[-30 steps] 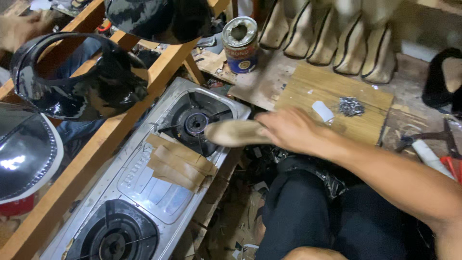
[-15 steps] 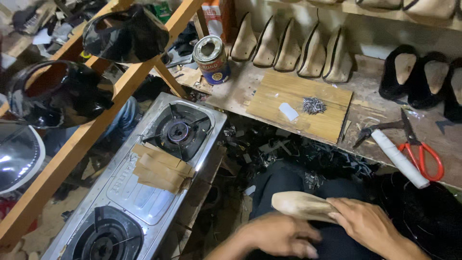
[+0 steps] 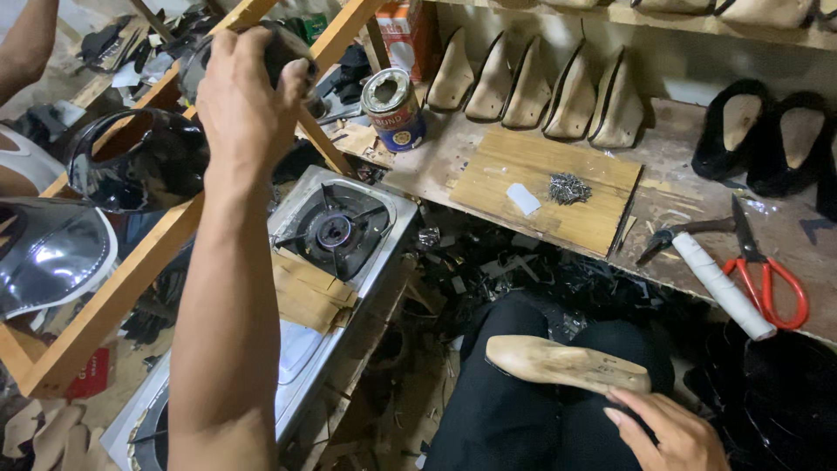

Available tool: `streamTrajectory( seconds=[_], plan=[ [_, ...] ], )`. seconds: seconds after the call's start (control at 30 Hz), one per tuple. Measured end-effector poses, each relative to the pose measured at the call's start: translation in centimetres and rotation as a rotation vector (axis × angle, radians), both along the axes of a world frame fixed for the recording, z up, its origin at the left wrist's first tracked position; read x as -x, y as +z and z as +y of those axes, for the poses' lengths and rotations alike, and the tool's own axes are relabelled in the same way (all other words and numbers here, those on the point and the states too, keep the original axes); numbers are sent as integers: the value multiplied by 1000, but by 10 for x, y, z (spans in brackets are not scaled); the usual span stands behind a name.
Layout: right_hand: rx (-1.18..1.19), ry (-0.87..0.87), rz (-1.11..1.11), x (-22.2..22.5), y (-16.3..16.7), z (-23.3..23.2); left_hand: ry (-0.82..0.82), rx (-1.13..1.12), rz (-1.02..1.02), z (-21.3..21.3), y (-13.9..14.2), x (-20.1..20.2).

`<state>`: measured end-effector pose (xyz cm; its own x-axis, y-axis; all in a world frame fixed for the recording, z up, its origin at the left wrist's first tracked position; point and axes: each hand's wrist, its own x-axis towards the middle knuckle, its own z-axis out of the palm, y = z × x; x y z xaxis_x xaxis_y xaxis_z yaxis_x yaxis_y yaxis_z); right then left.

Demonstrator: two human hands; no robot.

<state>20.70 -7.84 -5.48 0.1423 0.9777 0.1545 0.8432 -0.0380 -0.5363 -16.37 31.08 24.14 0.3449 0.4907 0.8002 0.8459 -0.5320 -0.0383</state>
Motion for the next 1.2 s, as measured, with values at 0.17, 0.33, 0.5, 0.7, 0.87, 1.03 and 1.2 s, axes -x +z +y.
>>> streamTrajectory(
  seconds=[0.17,0.33,0.5,0.7,0.87,1.03,1.2],
  plan=[
    [15,-89,170,1,-9,-11,-245,86,83,-75,-55,-29],
    [50,-6,100,5,8,-14,-221,352,98,-142,-119,-32],
    [-171,111,136,32,55,1,-335,429,-112,-192,-163,-41],
    [-314,387,127,78,95,35,-647,720,-156,-270,-203,-82],
    [-332,408,109,75,104,35,-723,666,-265,-290,-211,-85],
    [-373,458,23,49,105,14,-465,1173,-1244,-263,-230,-67],
    [-131,599,-18,27,100,-1,-688,1786,-1595,-239,-260,-60]
  ],
)
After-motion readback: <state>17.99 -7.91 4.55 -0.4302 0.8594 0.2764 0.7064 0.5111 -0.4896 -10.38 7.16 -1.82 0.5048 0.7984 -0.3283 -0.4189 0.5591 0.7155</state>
